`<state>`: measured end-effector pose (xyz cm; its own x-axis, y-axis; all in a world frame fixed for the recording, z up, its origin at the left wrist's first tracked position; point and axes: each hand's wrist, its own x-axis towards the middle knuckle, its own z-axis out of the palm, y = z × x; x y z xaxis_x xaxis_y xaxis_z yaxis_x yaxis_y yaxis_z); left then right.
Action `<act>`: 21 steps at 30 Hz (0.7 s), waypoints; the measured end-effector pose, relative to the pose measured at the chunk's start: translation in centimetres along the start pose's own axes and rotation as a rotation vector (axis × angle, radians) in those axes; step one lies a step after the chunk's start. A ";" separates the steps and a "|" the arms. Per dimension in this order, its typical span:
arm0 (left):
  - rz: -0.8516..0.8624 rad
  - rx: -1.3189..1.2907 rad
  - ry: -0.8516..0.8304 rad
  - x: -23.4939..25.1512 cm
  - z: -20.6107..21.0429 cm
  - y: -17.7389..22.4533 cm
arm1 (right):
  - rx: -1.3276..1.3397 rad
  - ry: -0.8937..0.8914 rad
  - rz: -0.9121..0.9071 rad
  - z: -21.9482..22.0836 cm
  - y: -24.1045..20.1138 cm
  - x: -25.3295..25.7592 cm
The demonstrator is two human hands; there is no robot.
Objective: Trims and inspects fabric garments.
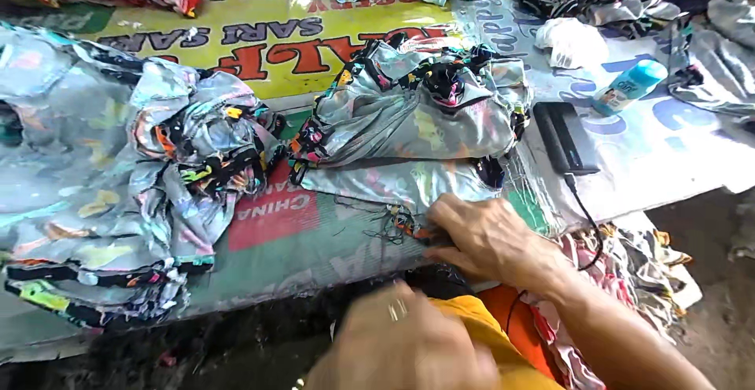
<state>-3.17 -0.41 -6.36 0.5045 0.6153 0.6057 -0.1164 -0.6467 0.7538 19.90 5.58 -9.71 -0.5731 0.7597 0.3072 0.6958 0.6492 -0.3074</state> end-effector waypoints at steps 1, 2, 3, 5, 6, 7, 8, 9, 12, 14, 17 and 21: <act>-0.044 0.248 0.041 -0.1 -0.3 -1.4 | 0.014 0.051 0.013 1.1 0.1 -0.5; -0.116 0.470 0.066 -0.1 -0.5 -2.6 | 0.089 0.112 0.046 1.4 0.3 -0.9; -0.198 0.629 0.078 0.0 -0.5 -3.7 | 0.218 0.149 0.095 1.2 0.5 -1.1; -0.316 0.790 0.081 0.7 0.1 -4.9 | 0.517 0.189 0.189 0.4 0.7 -1.3; -0.348 0.784 0.092 1.2 0.6 -5.3 | 0.647 0.207 0.201 0.2 0.7 -1.1; -0.372 0.727 0.113 1.6 1.1 -5.6 | 0.752 0.219 0.203 0.2 0.6 -0.9; -0.385 0.647 0.147 2.0 1.7 -6.0 | 0.830 0.228 0.211 0.3 0.3 -0.7; -0.388 0.560 0.191 2.4 2.2 -6.4 | 0.884 0.232 0.222 0.3 0.1 -0.6; -0.375 0.284 0.307 3.1 2.5 -6.9 | 0.986 0.289 0.281 0.6 0.2 -0.4; -0.402 0.149 0.341 2.9 1.9 -6.7 | 1.015 0.337 0.322 0.6 0.7 -0.7; -0.433 0.250 0.394 1.8 1.3 -6.4 | 1.054 0.348 0.342 0.6 0.9 -1.0; -0.353 0.696 0.324 1.3 1.9 -6.0 | 1.139 0.299 0.278 0.5 0.5 -0.8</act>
<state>-0.15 3.40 -10.60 0.1294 0.8636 0.4874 0.6092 -0.4571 0.6481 20.55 5.32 -10.58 -0.2370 0.9376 0.2543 -0.0868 0.2403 -0.9668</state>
